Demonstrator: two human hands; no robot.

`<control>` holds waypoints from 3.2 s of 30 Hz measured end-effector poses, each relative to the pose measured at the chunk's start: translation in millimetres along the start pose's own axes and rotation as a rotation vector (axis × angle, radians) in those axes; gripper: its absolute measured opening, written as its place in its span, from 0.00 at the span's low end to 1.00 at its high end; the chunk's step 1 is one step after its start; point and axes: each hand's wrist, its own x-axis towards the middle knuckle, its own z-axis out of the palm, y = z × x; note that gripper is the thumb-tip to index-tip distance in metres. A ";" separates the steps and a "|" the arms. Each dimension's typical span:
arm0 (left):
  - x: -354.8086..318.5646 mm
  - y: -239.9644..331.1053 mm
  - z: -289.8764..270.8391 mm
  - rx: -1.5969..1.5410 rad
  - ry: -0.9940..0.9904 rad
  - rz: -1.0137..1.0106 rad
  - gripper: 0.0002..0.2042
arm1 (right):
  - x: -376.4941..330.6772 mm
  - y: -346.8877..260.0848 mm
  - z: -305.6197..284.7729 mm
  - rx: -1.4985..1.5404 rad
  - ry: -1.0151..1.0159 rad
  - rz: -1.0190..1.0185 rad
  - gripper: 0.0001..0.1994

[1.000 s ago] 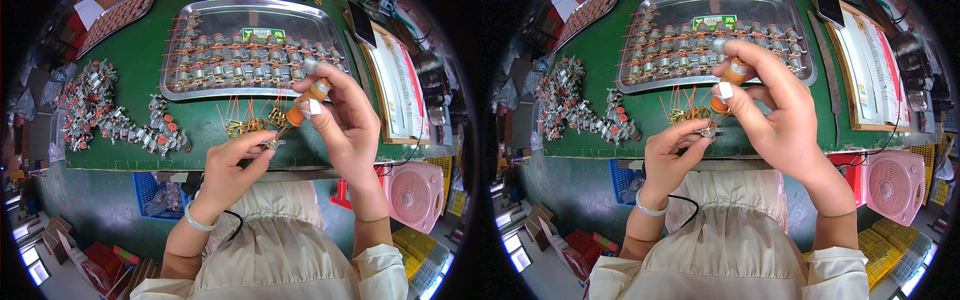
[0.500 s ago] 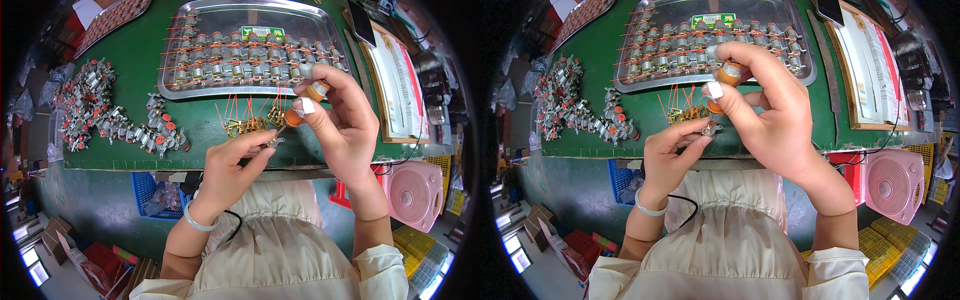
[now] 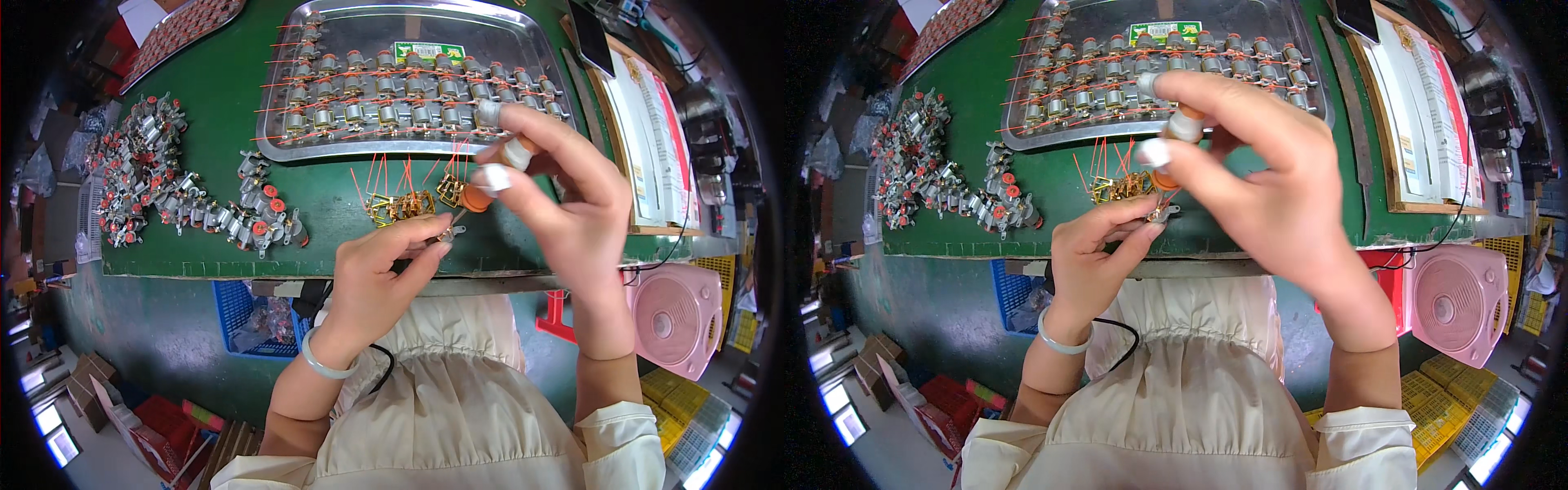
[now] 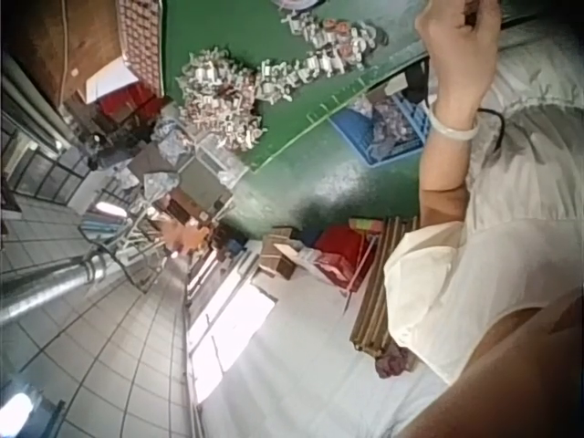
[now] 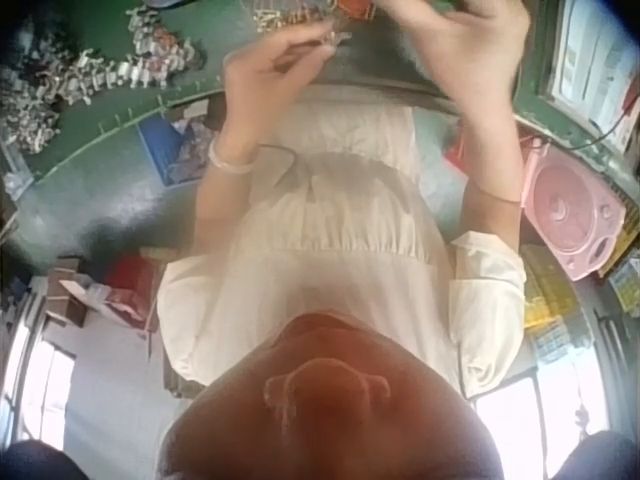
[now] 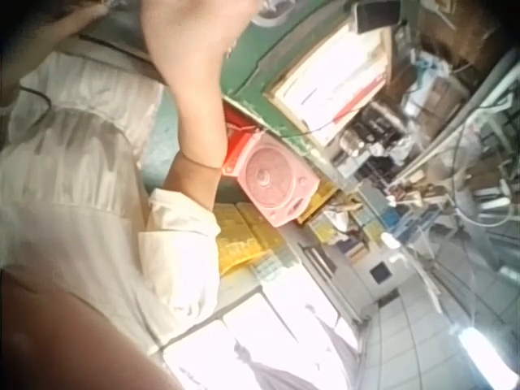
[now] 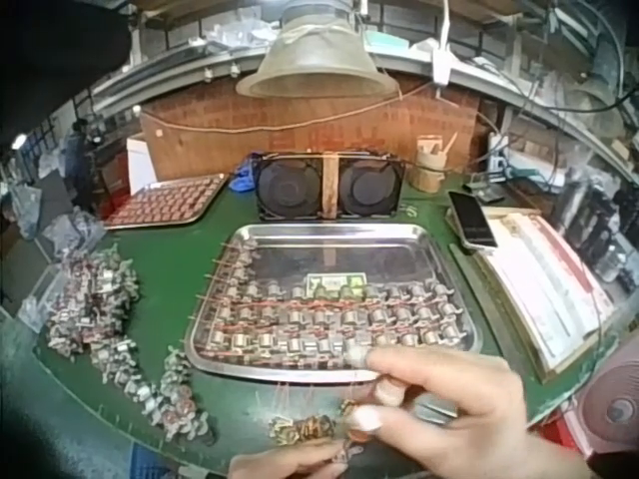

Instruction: Assembling and inspecting small solenoid components at a workshop bench.

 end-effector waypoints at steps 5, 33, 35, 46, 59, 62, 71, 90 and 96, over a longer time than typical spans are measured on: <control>1.5 1.2 1.4 -0.004 0.000 0.023 0.13 | 2.9 5.6 7.0 0.062 0.057 -0.009 0.19; 1.1 -0.9 2.2 -0.047 0.006 -0.022 0.12 | 6.7 1.9 -10.5 0.123 -0.131 -0.074 0.20; 0.2 -1.2 1.3 -0.040 0.008 -0.013 0.12 | 5.5 -2.4 -21.4 0.273 -0.372 0.037 0.22; -0.5 -0.3 2.6 -0.024 -0.004 -0.004 0.12 | 4.3 9.0 5.5 -0.155 0.011 0.109 0.17; 6.0 21.8 -7.2 -0.610 0.014 -0.151 0.13 | -41.0 4.5 15.0 0.712 -0.068 0.735 0.09; 6.5 23.8 -10.9 -0.769 -0.102 -0.258 0.14 | -41.2 3.6 22.7 0.889 0.019 0.694 0.10; 8.0 26.9 -7.7 -0.732 -0.095 -0.325 0.14 | -39.9 11.1 32.9 0.925 0.174 0.486 0.07; 9.3 20.7 -7.8 -0.659 -0.032 -0.202 0.19 | -48.7 13.2 -5.0 0.296 0.159 0.439 0.16; 11.8 24.2 -4.7 -0.959 0.104 -0.234 0.18 | -59.9 -2.3 8.8 0.655 0.188 0.280 0.12</control>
